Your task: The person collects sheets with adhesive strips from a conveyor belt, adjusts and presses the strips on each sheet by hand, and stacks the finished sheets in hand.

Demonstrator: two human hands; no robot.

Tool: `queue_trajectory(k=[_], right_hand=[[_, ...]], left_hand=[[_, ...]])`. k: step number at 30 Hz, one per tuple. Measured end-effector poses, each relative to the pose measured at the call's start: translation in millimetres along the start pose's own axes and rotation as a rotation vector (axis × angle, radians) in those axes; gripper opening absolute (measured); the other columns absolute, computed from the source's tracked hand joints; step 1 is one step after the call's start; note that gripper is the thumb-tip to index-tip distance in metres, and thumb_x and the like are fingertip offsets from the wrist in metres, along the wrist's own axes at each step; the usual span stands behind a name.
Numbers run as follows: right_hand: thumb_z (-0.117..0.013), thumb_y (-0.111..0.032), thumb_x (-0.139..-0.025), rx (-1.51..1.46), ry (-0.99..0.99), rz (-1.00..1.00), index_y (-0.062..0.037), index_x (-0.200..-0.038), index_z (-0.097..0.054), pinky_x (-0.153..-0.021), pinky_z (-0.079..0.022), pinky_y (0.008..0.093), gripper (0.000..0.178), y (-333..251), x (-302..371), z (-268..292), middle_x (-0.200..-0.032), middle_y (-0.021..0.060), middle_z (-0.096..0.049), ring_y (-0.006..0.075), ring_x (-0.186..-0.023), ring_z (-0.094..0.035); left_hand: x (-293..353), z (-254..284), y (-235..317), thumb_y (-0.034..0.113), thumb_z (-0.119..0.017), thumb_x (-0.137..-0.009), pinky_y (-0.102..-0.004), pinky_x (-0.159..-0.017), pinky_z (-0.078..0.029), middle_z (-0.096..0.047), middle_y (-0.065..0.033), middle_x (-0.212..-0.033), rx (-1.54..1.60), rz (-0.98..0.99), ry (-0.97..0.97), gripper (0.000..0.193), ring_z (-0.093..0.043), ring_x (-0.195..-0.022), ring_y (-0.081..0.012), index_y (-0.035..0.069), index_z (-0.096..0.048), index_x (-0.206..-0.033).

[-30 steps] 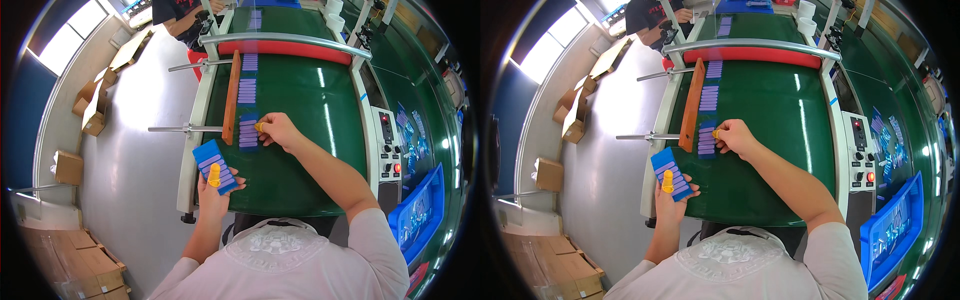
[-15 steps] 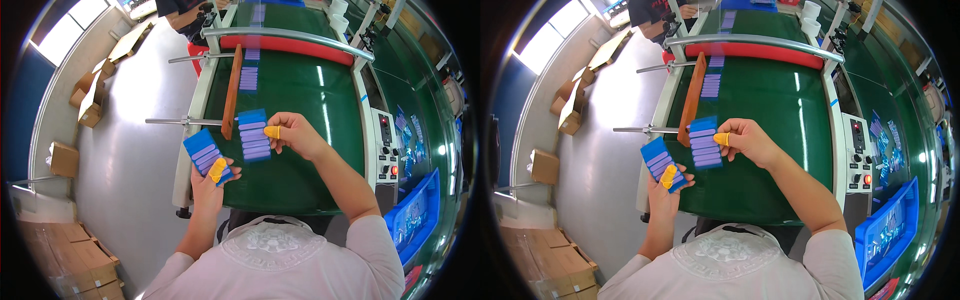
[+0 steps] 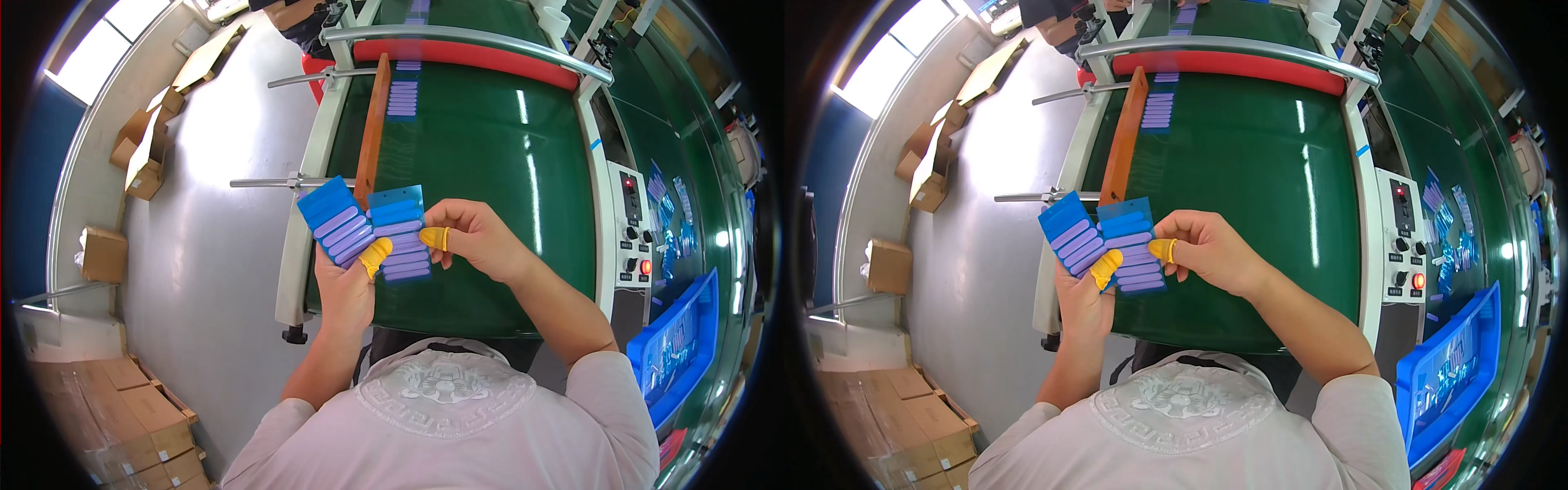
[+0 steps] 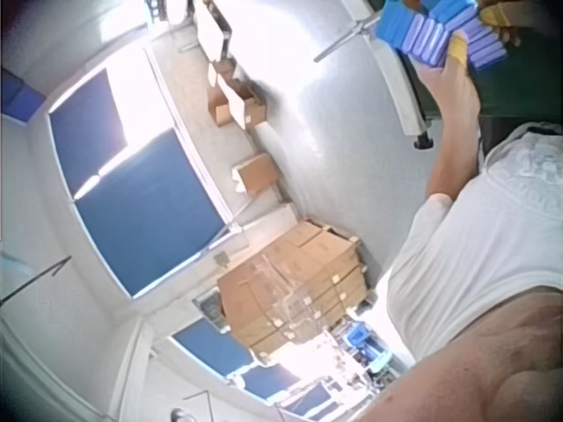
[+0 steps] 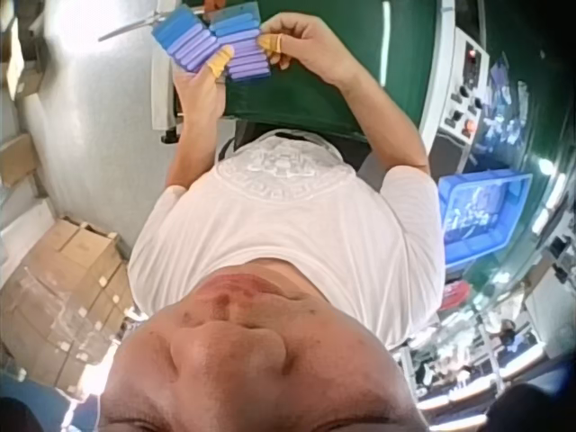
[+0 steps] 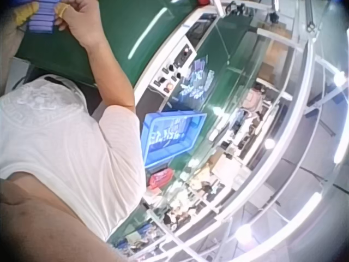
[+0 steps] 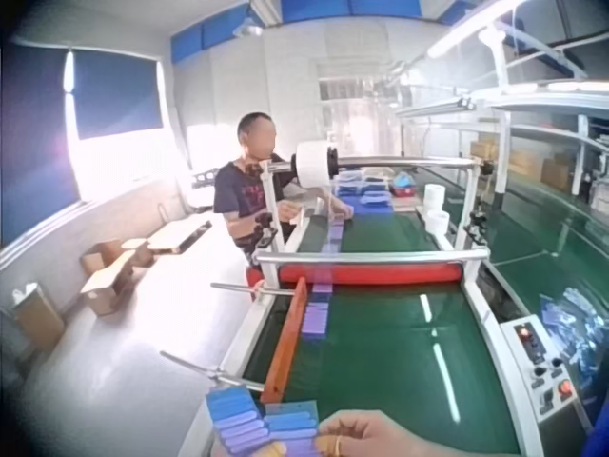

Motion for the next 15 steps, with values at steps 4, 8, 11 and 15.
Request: queue_trajectory(k=[4, 8, 11, 15], right_hand=[[-0.062, -0.012, -0.088, 0.060, 0.066, -0.011, -0.0018, -0.095, -0.061, -0.057, -0.045, 0.0195, 0.013, 3.1, 1.9, 1.6, -0.078, 0.0004, -0.062, 0.0054, -0.065, -0.057], [-0.063, -0.012, -0.087, 0.058, 0.110, -0.011, -0.0014, -0.092, -0.063, -0.056, -0.045, 0.0198, 0.012, 6.9, 2.7, 7.6, -0.077, 0.0003, -0.062, 0.0051, -0.064, -0.055], [-0.063, -0.011, -0.087, 0.066, 0.143, -0.018, -0.0011, -0.091, -0.064, -0.056, -0.044, 0.0200, 0.011, 6.3, 3.4, 12.3, -0.076, 0.0004, -0.062, 0.0052, -0.063, -0.054], [-0.062, -0.011, -0.087, 0.050, 0.138, -0.029, -0.0006, -0.092, -0.064, -0.056, -0.045, 0.0203, 0.012, 8.4, 4.1, 14.9, -0.076, 0.0007, -0.062, 0.0055, -0.063, -0.054]], left_hand=[[-0.9, 2.0, -2.8, -0.009, -0.064, -0.081, -0.0296, -0.081, -0.050, -0.060, -0.0055, -0.105, -0.019, 0.001, 0.008, 0.045, -0.061, -0.093, -0.0147, 0.005, -0.046, -0.120], [-0.1, -2.3, -4.9, -0.009, -0.065, -0.080, -0.0289, -0.079, -0.051, -0.060, -0.0049, -0.104, -0.037, 0.029, -0.002, 0.047, -0.061, -0.092, -0.0146, 0.006, -0.046, -0.120], [1.0, -1.6, -8.5, -0.009, -0.066, -0.079, -0.0290, -0.078, -0.051, -0.059, -0.0046, -0.103, -0.041, 0.053, -0.007, 0.048, -0.061, -0.091, -0.0145, 0.006, -0.046, -0.120], [2.1, 0.1, -11.3, -0.011, -0.065, -0.079, -0.0293, -0.076, -0.052, -0.059, -0.0049, -0.101, -0.014, 0.074, 0.001, 0.048, -0.062, -0.089, -0.0146, 0.006, -0.045, -0.120]])
Point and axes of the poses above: each hand's wrist, its own x-axis away from the middle knuckle, its own z-axis out of the back of the hand, y = z × x, the point moved 8 cm from there along -x, towards the middle knuckle
